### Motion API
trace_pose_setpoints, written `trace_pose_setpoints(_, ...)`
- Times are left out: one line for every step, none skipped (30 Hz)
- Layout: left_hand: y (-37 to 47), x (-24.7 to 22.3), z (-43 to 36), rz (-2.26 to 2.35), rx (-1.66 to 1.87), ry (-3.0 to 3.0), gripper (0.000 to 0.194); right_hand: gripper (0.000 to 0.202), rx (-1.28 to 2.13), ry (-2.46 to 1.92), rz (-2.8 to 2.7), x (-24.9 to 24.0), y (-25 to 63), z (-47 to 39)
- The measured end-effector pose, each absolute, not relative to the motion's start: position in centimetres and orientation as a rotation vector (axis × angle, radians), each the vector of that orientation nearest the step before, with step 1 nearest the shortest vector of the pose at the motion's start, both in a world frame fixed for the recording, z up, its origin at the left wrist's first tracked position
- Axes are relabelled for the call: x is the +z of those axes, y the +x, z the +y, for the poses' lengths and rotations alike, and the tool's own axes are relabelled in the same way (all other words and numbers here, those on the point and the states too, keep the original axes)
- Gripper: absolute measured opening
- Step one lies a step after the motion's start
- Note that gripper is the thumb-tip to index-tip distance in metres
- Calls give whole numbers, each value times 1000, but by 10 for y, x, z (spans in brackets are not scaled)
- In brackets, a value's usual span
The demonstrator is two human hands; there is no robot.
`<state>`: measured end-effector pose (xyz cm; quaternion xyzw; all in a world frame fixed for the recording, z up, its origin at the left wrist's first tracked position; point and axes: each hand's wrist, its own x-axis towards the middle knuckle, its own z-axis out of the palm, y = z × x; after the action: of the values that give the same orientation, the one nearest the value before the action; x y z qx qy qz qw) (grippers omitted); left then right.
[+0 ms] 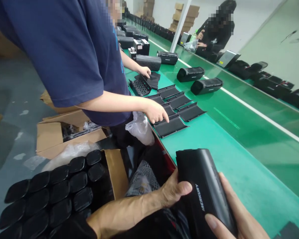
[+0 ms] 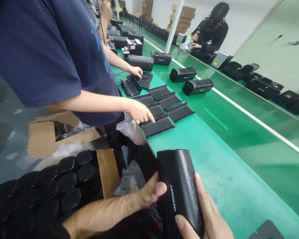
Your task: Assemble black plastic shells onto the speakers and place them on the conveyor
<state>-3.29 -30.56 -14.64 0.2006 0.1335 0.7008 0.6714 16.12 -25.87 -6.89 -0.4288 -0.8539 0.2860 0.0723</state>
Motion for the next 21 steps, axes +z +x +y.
trace_pose_setpoints(-31, -146, -304, 298, 1577, 424, 92, 95, 914, -1298, -2574, -65, 162, -253)
trace_pose_setpoints(-30, -145, -302, 300, 1574, 390, 93, 97, 972, -1319, -2570, -60, 163, -248)
trace_pose_setpoints(-28, -145, -300, 307, 1576, 352, 94, 97, 1024, -1345, -2549, -57, 165, -244)
trace_pose_setpoints(-27, -145, -297, 319, 1583, 314, 95, 96, 1072, -1361, -2518, -54, 166, -242)
trace_pose_setpoints(-26, -145, -294, 340, 1596, 280, 96, 95, 1106, -1362, -2476, -52, 168, -243)
trace_pose_setpoints(-26, -145, -291, 368, 1613, 249, 97, 95, 1109, -1349, -2408, -53, 170, -247)
trace_pose_setpoints(-26, -145, -288, 398, 1630, 225, 97, 98, 1079, -1333, -2320, -57, 171, -254)
trace_pose_setpoints(-27, -145, -285, 428, 1651, 209, 97, 103, 1021, -1327, -2220, -63, 171, -264)
trace_pose_setpoints(-29, -145, -282, 459, 1672, 198, 98, 110, 948, -1333, -2120, -72, 168, -276)
trace_pose_setpoints(-30, -145, -279, 485, 1688, 193, 98, 117, 872, -1348, -2024, -81, 164, -288)
trace_pose_setpoints(-32, -146, -277, 505, 1698, 194, 98, 122, 809, -1387, -1941, -92, 158, -300)
trace_pose_setpoints(-32, -146, -275, 518, 1701, 198, 98, 124, 755, -1417, -1858, -101, 151, -311)
trace_pose_setpoints(-33, -147, -274, 533, 1698, 204, 99, 122, 704, -1445, -1784, -109, 143, -318)
trace_pose_setpoints(-32, -147, -273, 550, 1689, 208, 99, 117, 658, -1458, -1726, -115, 136, -322)
trace_pose_setpoints(-31, -148, -273, 565, 1674, 212, 100, 109, 621, -1455, -1689, -118, 130, -324)
trace_pose_setpoints(-30, -148, -273, 579, 1656, 216, 100, 101, 592, -1445, -1678, -119, 127, -323)
trace_pose_setpoints(-29, -148, -273, 588, 1633, 223, 100, 94, 573, -1428, -1688, -117, 127, -320)
trace_pose_setpoints(-27, -147, -273, 589, 1608, 238, 98, 89, 559, -1406, -1709, -114, 128, -316)
trace_pose_setpoints(-27, -147, -273, 582, 1584, 262, 96, 86, 548, -1385, -1728, -110, 133, -313)
trace_pose_setpoints(-27, -146, -273, 568, 1559, 298, 94, 83, 542, -1372, -1738, -106, 138, -311)
trace_pose_setpoints(-30, -146, -273, 551, 1532, 341, 93, 83, 544, -1372, -1740, -101, 145, -309)
